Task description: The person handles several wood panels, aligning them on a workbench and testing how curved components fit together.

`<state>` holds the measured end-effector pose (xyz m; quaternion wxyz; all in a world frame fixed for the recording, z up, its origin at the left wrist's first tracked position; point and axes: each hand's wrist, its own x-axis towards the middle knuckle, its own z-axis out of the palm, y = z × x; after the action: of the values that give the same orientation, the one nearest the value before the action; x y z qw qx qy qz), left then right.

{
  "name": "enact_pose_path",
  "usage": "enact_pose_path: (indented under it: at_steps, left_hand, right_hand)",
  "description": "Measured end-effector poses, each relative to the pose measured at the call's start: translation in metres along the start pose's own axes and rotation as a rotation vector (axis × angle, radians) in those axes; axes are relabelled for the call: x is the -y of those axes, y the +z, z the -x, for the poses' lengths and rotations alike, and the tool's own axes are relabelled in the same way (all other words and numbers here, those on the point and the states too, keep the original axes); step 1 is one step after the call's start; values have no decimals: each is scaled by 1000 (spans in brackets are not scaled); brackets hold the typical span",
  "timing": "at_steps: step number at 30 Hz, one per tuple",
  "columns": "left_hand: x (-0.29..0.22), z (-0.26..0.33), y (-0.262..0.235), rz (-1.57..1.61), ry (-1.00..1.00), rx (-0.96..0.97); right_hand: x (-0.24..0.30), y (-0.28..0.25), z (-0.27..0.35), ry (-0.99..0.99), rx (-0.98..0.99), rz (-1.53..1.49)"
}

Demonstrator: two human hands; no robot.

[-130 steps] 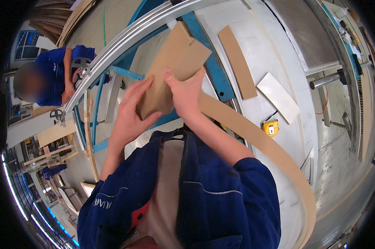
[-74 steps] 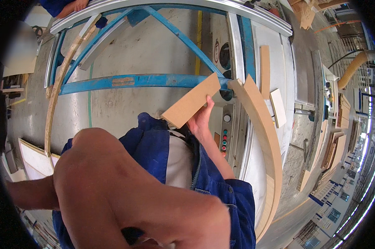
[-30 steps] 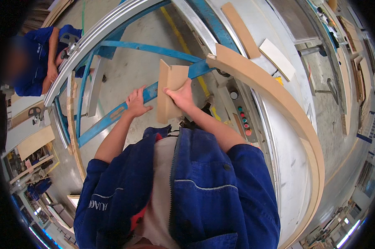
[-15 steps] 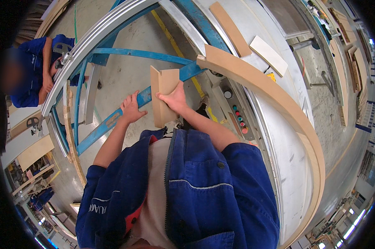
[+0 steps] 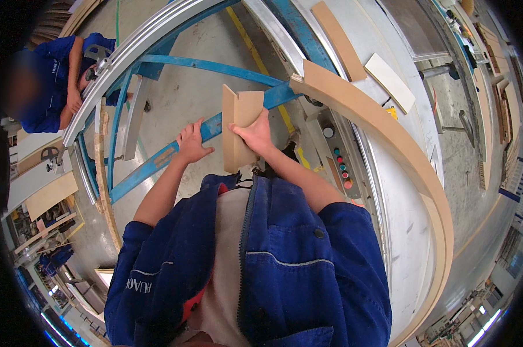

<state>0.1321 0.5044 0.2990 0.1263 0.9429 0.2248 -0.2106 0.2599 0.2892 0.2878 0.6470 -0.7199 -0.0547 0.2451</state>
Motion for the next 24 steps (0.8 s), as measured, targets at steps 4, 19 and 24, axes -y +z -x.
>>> enact_pose_path:
  at_steps: [4, 19, 24]
  left_hand:
    - [-2, 0, -3, 3, -6, 9]
    - [-3, 1, -4, 9, -4, 8]
    - [-2, 1, -3, 6, 12, -8]
  right_hand:
    - [1, -1, 0, 3, 6, 0]
    - [-5, 1, -2, -10, -4, -4]
    - [-15, 2, -5, -103, -38, 50]
